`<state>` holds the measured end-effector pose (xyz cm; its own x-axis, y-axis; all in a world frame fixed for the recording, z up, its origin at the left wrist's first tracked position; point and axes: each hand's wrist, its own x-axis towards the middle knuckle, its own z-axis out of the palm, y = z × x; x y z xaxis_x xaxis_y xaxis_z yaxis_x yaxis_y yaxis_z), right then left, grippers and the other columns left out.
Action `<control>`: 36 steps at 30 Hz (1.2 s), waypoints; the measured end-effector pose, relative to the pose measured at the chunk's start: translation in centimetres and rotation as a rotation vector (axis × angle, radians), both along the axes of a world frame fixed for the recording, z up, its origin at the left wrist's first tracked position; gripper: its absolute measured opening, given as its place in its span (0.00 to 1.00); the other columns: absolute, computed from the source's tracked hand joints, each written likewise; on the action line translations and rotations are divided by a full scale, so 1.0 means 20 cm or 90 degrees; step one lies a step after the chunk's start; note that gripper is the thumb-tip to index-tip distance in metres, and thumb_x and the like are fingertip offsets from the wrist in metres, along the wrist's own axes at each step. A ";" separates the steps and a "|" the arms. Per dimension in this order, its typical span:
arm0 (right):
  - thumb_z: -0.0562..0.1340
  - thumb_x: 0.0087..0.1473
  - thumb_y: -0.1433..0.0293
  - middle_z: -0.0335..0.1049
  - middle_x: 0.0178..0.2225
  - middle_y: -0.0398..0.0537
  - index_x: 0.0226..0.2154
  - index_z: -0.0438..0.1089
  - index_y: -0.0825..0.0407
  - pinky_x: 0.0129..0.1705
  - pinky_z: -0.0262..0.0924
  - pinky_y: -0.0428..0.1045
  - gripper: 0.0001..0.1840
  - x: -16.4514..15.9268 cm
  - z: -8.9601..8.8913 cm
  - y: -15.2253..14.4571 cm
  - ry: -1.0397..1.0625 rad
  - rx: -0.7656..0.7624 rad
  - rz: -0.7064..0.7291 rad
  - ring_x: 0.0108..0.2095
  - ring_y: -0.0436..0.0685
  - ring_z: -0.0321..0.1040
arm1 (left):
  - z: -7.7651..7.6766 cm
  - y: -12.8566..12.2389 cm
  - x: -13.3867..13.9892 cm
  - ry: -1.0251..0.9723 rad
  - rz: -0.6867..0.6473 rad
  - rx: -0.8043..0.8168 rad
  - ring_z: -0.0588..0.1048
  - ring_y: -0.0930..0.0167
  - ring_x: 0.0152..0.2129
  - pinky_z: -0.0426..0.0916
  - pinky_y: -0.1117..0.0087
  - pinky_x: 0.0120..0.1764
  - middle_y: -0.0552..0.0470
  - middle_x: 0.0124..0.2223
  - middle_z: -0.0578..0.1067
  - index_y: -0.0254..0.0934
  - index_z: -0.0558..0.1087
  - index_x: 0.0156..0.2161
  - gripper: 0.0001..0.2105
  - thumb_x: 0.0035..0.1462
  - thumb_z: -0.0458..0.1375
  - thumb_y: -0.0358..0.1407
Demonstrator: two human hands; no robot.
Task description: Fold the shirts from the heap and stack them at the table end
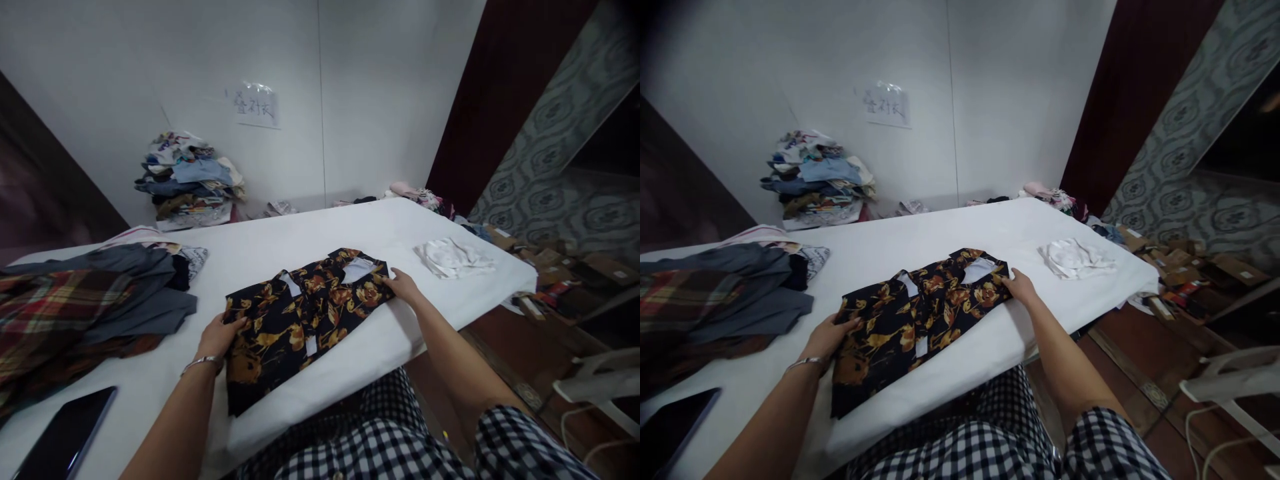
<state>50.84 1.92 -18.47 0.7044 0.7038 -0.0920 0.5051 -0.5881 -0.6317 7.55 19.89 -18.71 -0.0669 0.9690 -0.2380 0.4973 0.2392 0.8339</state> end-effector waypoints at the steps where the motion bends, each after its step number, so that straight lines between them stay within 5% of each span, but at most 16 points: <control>1: 0.59 0.54 0.64 0.74 0.44 0.53 0.58 0.59 0.55 0.40 0.63 0.47 0.30 -0.01 0.00 0.00 0.022 0.008 0.010 0.40 0.58 0.72 | 0.01 0.00 0.00 -0.004 0.002 -0.006 0.77 0.63 0.30 0.71 0.67 0.34 0.50 0.31 0.79 0.36 0.75 0.39 0.19 0.37 0.67 0.36; 5: 0.55 0.56 0.68 0.75 0.39 0.49 0.59 0.57 0.52 0.30 0.63 0.45 0.28 -0.01 0.02 -0.06 0.041 0.003 0.036 0.32 0.54 0.72 | 0.02 -0.01 0.00 -0.007 -0.010 -0.014 0.77 0.64 0.29 0.71 0.67 0.33 0.51 0.30 0.79 0.36 0.75 0.40 0.19 0.38 0.66 0.36; 9: 0.59 0.51 0.71 0.74 0.42 0.53 0.56 0.62 0.52 0.40 0.63 0.48 0.28 -0.01 0.05 -0.08 -0.054 -0.081 0.067 0.40 0.59 0.71 | 0.00 -0.01 0.00 -0.011 -0.009 -0.004 0.77 0.64 0.29 0.71 0.68 0.33 0.51 0.30 0.79 0.36 0.75 0.40 0.19 0.37 0.66 0.35; 13: 0.57 0.54 0.68 0.68 0.49 0.58 0.58 0.60 0.54 0.48 0.58 0.52 0.27 -0.05 0.12 0.01 -0.226 -0.040 0.076 0.49 0.64 0.65 | -0.02 0.01 -0.01 -0.008 -0.021 0.007 0.77 0.64 0.29 0.71 0.68 0.33 0.50 0.31 0.79 0.36 0.75 0.40 0.19 0.37 0.67 0.35; 19: 0.56 0.54 0.71 0.74 0.42 0.46 0.40 0.74 0.50 0.44 0.57 0.44 0.13 -0.06 0.19 0.12 -0.232 0.027 0.211 0.43 0.55 0.67 | -0.02 0.00 -0.01 -0.015 -0.016 0.008 0.77 0.63 0.30 0.71 0.67 0.33 0.50 0.31 0.79 0.36 0.76 0.38 0.19 0.35 0.67 0.35; 22: 0.59 0.51 0.70 0.74 0.36 0.46 0.34 0.75 0.51 0.39 0.58 0.45 0.09 -0.04 0.17 0.09 -0.210 -0.011 0.227 0.38 0.55 0.68 | 0.00 -0.01 -0.01 -0.024 -0.015 0.001 0.77 0.63 0.31 0.71 0.68 0.34 0.49 0.32 0.79 0.36 0.75 0.40 0.21 0.35 0.67 0.37; 25: 0.60 0.50 0.72 0.74 0.34 0.46 0.32 0.75 0.51 0.37 0.58 0.45 0.08 -0.05 0.13 0.02 -0.165 -0.025 0.340 0.35 0.54 0.68 | 0.03 -0.03 0.00 -0.018 -0.027 -0.014 0.77 0.64 0.30 0.72 0.68 0.34 0.48 0.34 0.79 0.35 0.74 0.42 0.23 0.37 0.67 0.38; 31: 0.57 0.54 0.69 0.74 0.37 0.48 0.35 0.76 0.50 0.41 0.60 0.49 0.12 -0.13 0.03 -0.13 -0.120 0.071 0.417 0.38 0.56 0.68 | 0.09 -0.04 0.02 0.027 -0.057 -0.037 0.77 0.63 0.32 0.72 0.67 0.34 0.46 0.38 0.79 0.35 0.72 0.46 0.24 0.41 0.64 0.40; 36: 0.53 0.57 0.68 0.75 0.37 0.47 0.37 0.76 0.50 0.40 0.62 0.49 0.15 -0.11 -0.02 -0.16 -0.029 0.081 0.315 0.37 0.57 0.70 | 0.06 -0.02 0.01 0.071 -0.072 -0.018 0.77 0.61 0.34 0.71 0.65 0.35 0.45 0.39 0.79 0.35 0.73 0.45 0.24 0.40 0.63 0.42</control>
<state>48.57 -1.30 -18.81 0.2848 0.9578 0.0389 0.7324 -0.1912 -0.6535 7.69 19.54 -17.56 0.0148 0.9647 -0.2630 0.6116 0.1994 0.7656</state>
